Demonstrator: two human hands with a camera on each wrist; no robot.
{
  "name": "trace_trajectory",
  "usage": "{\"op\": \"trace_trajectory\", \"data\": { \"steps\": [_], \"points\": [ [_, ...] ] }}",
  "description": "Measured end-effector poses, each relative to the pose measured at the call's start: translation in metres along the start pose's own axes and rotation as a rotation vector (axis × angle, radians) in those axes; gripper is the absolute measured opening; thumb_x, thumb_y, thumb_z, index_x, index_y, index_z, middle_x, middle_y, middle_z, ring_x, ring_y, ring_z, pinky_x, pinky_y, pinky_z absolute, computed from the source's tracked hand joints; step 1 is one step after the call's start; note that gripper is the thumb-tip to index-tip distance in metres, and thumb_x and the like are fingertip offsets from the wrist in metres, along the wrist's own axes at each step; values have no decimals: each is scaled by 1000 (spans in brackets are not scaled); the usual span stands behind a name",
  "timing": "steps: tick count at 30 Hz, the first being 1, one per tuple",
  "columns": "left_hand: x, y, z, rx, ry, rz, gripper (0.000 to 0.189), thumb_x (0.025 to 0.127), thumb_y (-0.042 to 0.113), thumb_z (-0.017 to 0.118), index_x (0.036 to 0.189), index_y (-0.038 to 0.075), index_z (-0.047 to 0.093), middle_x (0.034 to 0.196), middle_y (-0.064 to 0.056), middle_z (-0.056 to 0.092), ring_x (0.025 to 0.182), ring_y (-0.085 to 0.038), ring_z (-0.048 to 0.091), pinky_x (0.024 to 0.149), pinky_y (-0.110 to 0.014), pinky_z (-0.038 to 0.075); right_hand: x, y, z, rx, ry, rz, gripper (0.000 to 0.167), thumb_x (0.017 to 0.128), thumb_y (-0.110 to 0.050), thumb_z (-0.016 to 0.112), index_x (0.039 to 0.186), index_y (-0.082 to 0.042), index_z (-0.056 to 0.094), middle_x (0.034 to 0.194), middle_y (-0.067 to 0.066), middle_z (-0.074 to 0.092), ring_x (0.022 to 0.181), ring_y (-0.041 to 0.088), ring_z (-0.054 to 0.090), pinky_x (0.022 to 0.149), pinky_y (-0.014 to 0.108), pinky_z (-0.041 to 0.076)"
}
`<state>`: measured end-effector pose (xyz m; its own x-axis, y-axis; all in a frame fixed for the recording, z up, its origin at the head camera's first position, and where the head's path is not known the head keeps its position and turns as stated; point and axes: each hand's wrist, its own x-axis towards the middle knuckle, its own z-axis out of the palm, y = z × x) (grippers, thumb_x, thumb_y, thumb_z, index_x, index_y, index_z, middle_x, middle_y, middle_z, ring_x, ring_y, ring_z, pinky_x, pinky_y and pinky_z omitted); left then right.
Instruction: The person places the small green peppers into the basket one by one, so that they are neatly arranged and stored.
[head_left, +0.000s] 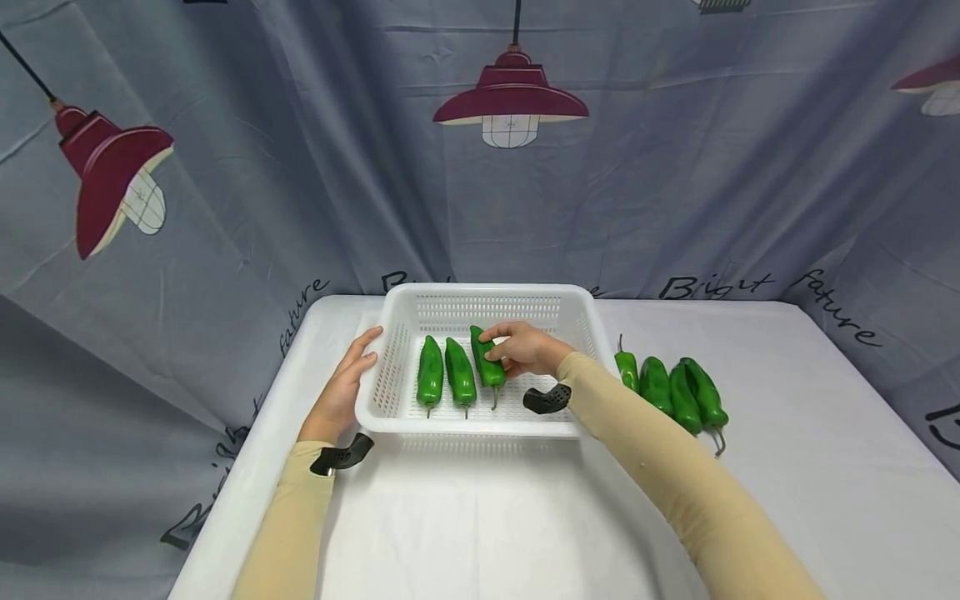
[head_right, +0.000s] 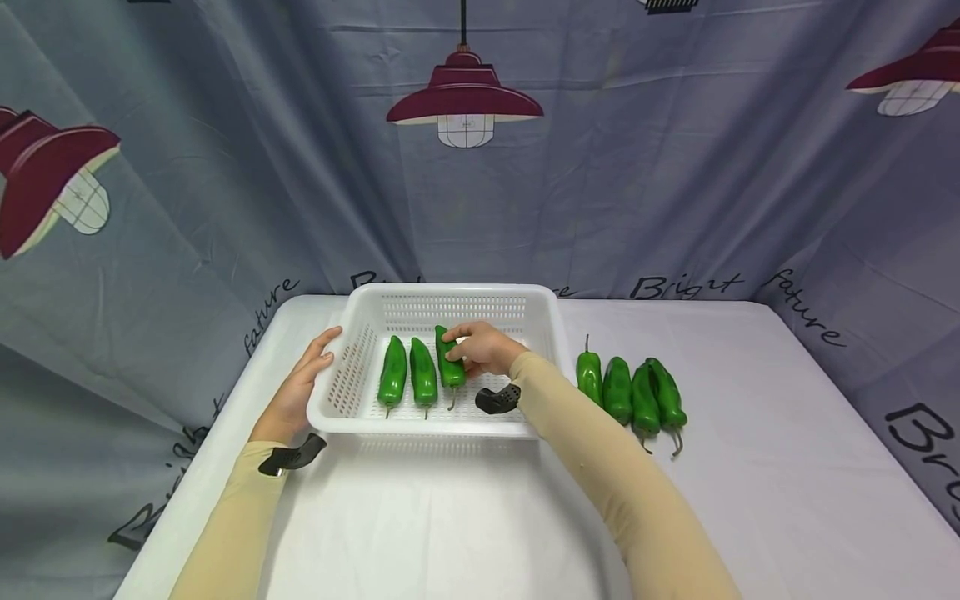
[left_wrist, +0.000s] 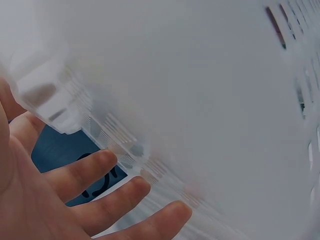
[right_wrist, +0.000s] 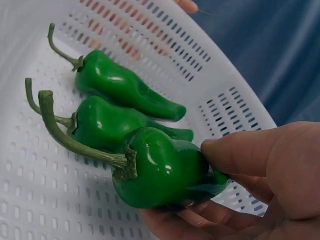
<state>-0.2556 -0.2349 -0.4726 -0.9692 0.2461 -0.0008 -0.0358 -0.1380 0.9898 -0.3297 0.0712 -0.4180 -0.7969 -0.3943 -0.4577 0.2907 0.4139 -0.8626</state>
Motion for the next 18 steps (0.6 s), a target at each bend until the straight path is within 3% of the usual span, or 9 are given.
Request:
{"op": "trace_trajectory", "data": {
  "steps": [4,18],
  "points": [
    [0,0,0,-7,1,-3,49,111,28,33,158,26,20,170,-9,17,143,-19,35,101,-19,46,0,1,2,-27,3,0,49,99,-1,59,146,-5,50,98,5,57,66,12,58,67,29,55],
    [-3,3,0,42,18,-26,52,111,33,33,161,27,17,170,-5,16,144,-19,31,101,-19,44,7,9,4,55,0,54,49,96,7,58,144,-1,48,110,11,56,76,17,64,75,34,58]
  ]
}}
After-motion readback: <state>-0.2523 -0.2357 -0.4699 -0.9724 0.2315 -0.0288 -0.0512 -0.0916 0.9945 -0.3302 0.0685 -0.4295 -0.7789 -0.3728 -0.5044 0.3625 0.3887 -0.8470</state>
